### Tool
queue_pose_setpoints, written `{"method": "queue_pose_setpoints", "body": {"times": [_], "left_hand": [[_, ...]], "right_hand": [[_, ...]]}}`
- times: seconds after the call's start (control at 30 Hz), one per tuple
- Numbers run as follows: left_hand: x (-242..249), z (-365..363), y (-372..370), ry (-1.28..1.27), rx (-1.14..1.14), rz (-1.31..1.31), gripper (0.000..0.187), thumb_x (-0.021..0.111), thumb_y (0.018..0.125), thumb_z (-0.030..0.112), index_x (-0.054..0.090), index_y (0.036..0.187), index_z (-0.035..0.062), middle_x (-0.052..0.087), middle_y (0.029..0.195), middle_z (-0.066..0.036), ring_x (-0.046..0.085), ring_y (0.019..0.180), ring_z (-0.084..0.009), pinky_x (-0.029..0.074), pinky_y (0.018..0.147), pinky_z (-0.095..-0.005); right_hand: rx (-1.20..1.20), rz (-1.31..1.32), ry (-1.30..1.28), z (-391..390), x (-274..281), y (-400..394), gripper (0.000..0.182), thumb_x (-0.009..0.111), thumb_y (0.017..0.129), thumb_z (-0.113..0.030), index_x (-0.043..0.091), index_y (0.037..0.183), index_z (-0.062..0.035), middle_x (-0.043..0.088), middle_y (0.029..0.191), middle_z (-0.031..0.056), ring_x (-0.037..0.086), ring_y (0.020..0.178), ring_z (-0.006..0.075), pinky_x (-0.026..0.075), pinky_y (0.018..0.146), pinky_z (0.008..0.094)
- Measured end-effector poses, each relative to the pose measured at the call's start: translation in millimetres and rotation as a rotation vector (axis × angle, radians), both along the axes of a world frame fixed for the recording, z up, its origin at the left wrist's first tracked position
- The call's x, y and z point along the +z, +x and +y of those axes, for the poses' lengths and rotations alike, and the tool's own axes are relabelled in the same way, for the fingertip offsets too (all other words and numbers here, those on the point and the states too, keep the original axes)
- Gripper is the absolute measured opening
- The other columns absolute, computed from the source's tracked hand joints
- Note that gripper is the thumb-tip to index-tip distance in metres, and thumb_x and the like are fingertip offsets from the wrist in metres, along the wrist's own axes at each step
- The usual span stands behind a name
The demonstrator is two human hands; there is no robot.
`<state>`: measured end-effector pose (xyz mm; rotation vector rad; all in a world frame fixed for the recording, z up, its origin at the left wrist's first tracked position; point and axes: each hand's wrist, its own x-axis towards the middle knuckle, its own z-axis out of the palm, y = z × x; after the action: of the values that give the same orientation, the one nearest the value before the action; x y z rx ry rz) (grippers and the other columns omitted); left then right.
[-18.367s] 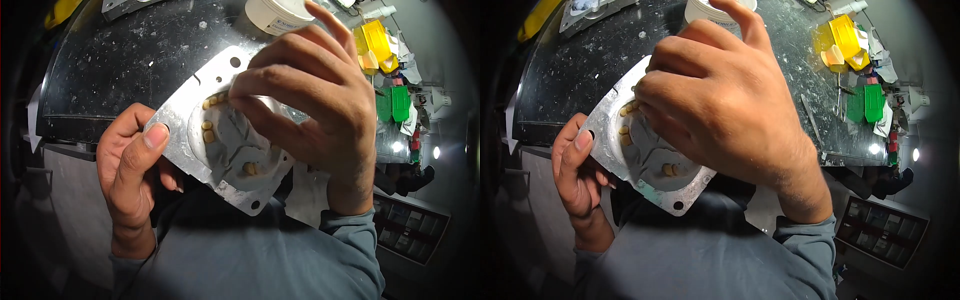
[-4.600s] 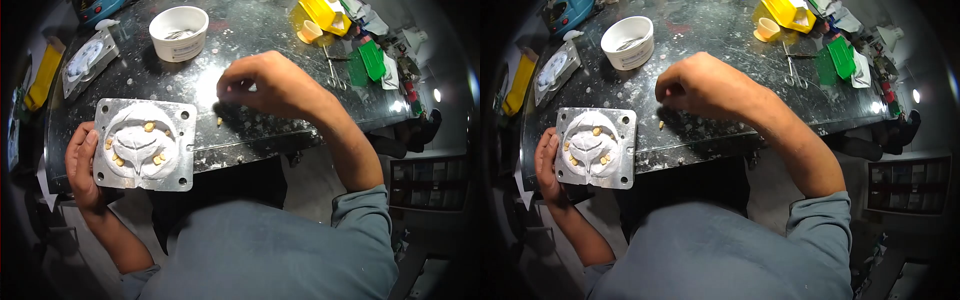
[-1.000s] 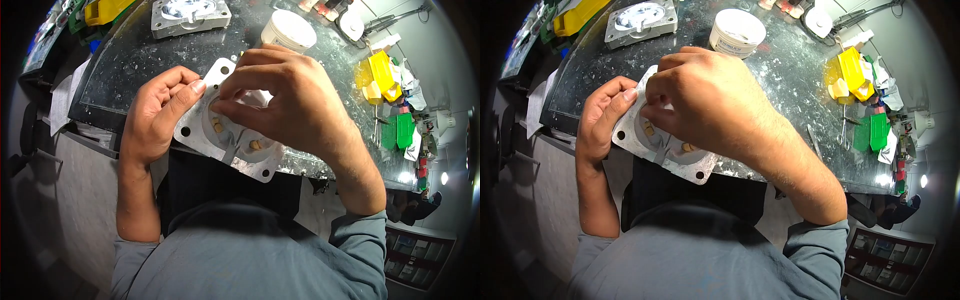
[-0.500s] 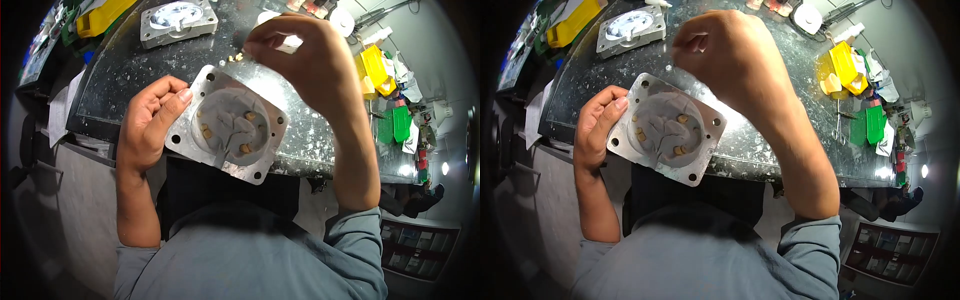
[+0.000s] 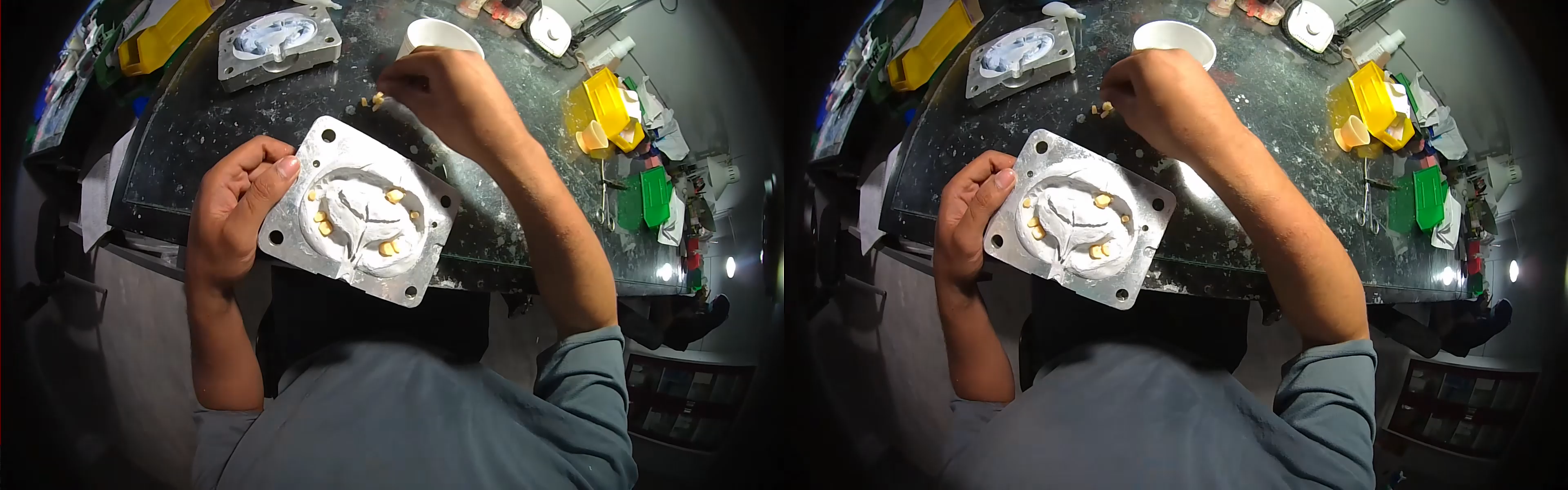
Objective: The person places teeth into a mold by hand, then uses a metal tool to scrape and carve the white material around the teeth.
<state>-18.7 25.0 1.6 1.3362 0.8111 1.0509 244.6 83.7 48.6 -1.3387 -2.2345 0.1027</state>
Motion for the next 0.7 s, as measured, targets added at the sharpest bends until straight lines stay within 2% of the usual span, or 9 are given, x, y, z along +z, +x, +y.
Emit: {"method": "queue_pose_setpoints", "body": {"times": [0.1, 0.17, 0.3, 0.33, 0.37, 0.43, 0.57, 0.7], "left_hand": [[1.1, -0.5, -0.4, -0.012, -0.001, 0.000, 0.019, 0.060, 0.106, 0.020, 0.063, 0.099, 0.0020, 0.051, 0.072, 0.009, 0.037, 0.067, 0.0024, 0.028, 0.061, -0.0190], [-0.8, 1.3, -3.2, -0.008, 0.000, 0.014, 0.019, 0.060, 0.106, 0.020, 0.063, 0.099, 0.0020, 0.050, 0.072, 0.010, 0.036, 0.067, 0.0024, 0.027, 0.061, -0.0192], [-2.0, 1.0, -0.9, -0.004, -0.006, -0.009, 0.019, 0.060, 0.105, 0.020, 0.064, 0.099, 0.0023, 0.048, 0.072, 0.010, 0.034, 0.067, 0.0021, 0.025, 0.060, -0.0199], [0.5, -0.1, -0.3, -0.011, -0.002, -0.007, 0.020, 0.060, 0.105, 0.021, 0.064, 0.100, 0.0022, 0.049, 0.072, 0.011, 0.035, 0.067, 0.0020, 0.026, 0.061, -0.0199], [0.4, -0.3, -0.7, -0.011, -0.004, -0.007, 0.020, 0.060, 0.105, 0.021, 0.064, 0.100, 0.0022, 0.049, 0.072, 0.011, 0.035, 0.067, 0.0020, 0.026, 0.061, -0.0199], [0.3, -0.3, -2.1, -0.021, -0.010, 0.004, 0.020, 0.060, 0.105, 0.021, 0.064, 0.100, 0.0020, 0.050, 0.074, 0.010, 0.036, 0.068, 0.0022, 0.026, 0.061, -0.0196], [-0.2, -1.4, -0.7, 0.012, 0.017, 0.008, 0.021, 0.060, 0.105, 0.022, 0.064, 0.100, 0.0018, 0.051, 0.074, 0.010, 0.036, 0.068, 0.0022, 0.027, 0.061, -0.0193], [0.3, -2.8, 0.5, -0.003, 0.022, 0.004, 0.021, 0.061, 0.105, 0.022, 0.064, 0.099, 0.0016, 0.051, 0.074, 0.009, 0.036, 0.068, 0.0019, 0.027, 0.061, -0.0193]], "right_hand": [[-0.002, 0.132, 0.001, -16.1, 15.1, -9.5, 0.016, 0.075, 0.088, -0.016, 0.079, 0.099, -0.0044, 0.075, 0.088, 0.0166, 0.075, 0.080, 0.0331, 0.059, 0.075, 0.0405], [0.102, 0.288, -0.027, -33.8, 22.0, -19.7, 0.012, 0.075, 0.088, -0.014, 0.079, 0.096, -0.0062, 0.074, 0.087, 0.0137, 0.074, 0.078, 0.0292, 0.059, 0.072, 0.0372], [0.345, 0.208, -0.063, -59.6, 31.3, -34.3, 0.010, 0.077, 0.085, -0.013, 0.077, 0.093, -0.0076, 0.071, 0.086, 0.0082, 0.074, 0.081, 0.0269, 0.059, 0.071, 0.0362], [0.319, 0.231, -0.129, -64.9, 31.0, -38.3, 0.010, 0.078, 0.082, -0.015, 0.077, 0.089, -0.0077, 0.070, 0.083, 0.0059, 0.072, 0.080, 0.0260, 0.057, 0.077, 0.0376], [0.317, 0.230, -0.128, -65.5, 31.4, -39.3, 0.010, 0.078, 0.082, -0.015, 0.077, 0.089, -0.0077, 0.070, 0.083, 0.0059, 0.072, 0.080, 0.0260, 0.057, 0.077, 0.0376], [0.348, 0.060, -0.067, -66.3, 32.7, -40.5, 0.011, 0.079, 0.081, -0.018, 0.077, 0.086, -0.0086, 0.068, 0.081, 0.0035, 0.069, 0.081, 0.0238, 0.052, 0.086, 0.0384], [0.343, 0.082, -0.093, -64.7, 24.6, -41.1, 0.010, 0.078, 0.082, -0.019, 0.077, 0.084, -0.0094, 0.065, 0.078, 0.0010, 0.067, 0.082, 0.0206, 0.047, 0.092, 0.0392], [0.361, 0.099, -0.083, -62.5, 17.8, -37.1, 0.011, 0.078, 0.083, -0.020, 0.078, 0.088, -0.0097, 0.065, 0.079, 0.0009, 0.066, 0.083, 0.0208, 0.046, 0.091, 0.0394]]}}
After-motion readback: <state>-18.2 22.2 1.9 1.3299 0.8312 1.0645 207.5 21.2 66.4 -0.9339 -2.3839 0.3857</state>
